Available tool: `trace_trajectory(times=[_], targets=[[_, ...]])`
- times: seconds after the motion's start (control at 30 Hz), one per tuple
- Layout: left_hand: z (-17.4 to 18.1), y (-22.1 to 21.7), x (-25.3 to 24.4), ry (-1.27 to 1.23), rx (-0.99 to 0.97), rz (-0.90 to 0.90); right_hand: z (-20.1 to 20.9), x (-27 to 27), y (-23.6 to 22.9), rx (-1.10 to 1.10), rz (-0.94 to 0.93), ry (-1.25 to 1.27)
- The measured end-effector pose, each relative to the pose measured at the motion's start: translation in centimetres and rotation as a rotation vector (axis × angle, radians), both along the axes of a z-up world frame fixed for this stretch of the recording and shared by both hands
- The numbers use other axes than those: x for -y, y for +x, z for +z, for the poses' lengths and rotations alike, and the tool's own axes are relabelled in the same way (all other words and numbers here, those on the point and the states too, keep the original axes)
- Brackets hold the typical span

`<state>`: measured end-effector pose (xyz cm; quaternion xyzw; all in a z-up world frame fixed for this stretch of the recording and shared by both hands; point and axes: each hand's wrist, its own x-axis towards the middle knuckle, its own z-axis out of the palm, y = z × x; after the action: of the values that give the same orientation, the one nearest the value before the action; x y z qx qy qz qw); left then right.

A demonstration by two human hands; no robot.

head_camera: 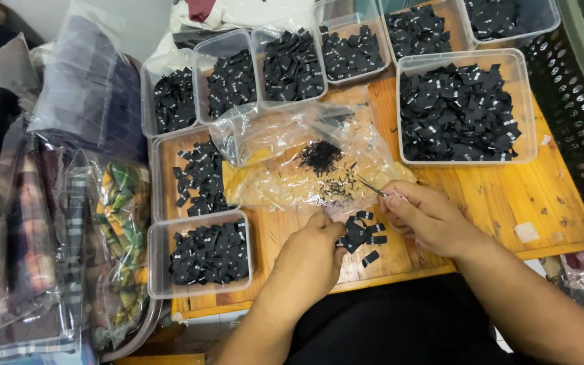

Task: Assembling small black plastic clips using a handheld tool at a workstation.

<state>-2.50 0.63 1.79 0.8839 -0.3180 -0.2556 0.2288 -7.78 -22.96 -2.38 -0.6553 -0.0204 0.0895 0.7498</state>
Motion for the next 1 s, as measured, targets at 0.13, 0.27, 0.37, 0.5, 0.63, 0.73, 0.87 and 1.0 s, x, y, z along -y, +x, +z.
trace_trajectory(times=[0.13,0.27,0.37,0.5,0.63,0.73,0.87,1.0], targets=[[-0.6,-0.1,-0.1,-0.028,-0.011,0.009,0.1,-0.3,0.2,0.014,0.027,0.007],[-0.6,-0.3,-0.6,-0.105,0.003,-0.013,0.0,-0.4,0.2,0.035,0.021,0.004],[-0.4,-0.1,-1.1,-0.245,0.088,-0.042,0.2,-0.6,0.2,0.045,0.012,-0.049],[0.5,0.5,-1.0,-0.540,0.118,0.043,-0.9,-0.6,0.0,0.040,-0.014,-0.033],[1.0,0.8,0.1,-0.690,0.209,0.147,-0.8,-1.2,-0.1,0.049,-0.030,0.063],[0.5,1.3,1.0,-0.833,0.335,0.192,-1.7,-1.5,-0.1,0.049,-0.078,0.092],[0.0,1.6,1.6,-0.929,0.429,0.341,-3.5,-1.7,0.1,0.092,-0.150,0.087],[0.5,1.5,1.4,-1.025,0.317,0.404,-3.3,-2.0,0.2,0.091,-0.169,0.076]])
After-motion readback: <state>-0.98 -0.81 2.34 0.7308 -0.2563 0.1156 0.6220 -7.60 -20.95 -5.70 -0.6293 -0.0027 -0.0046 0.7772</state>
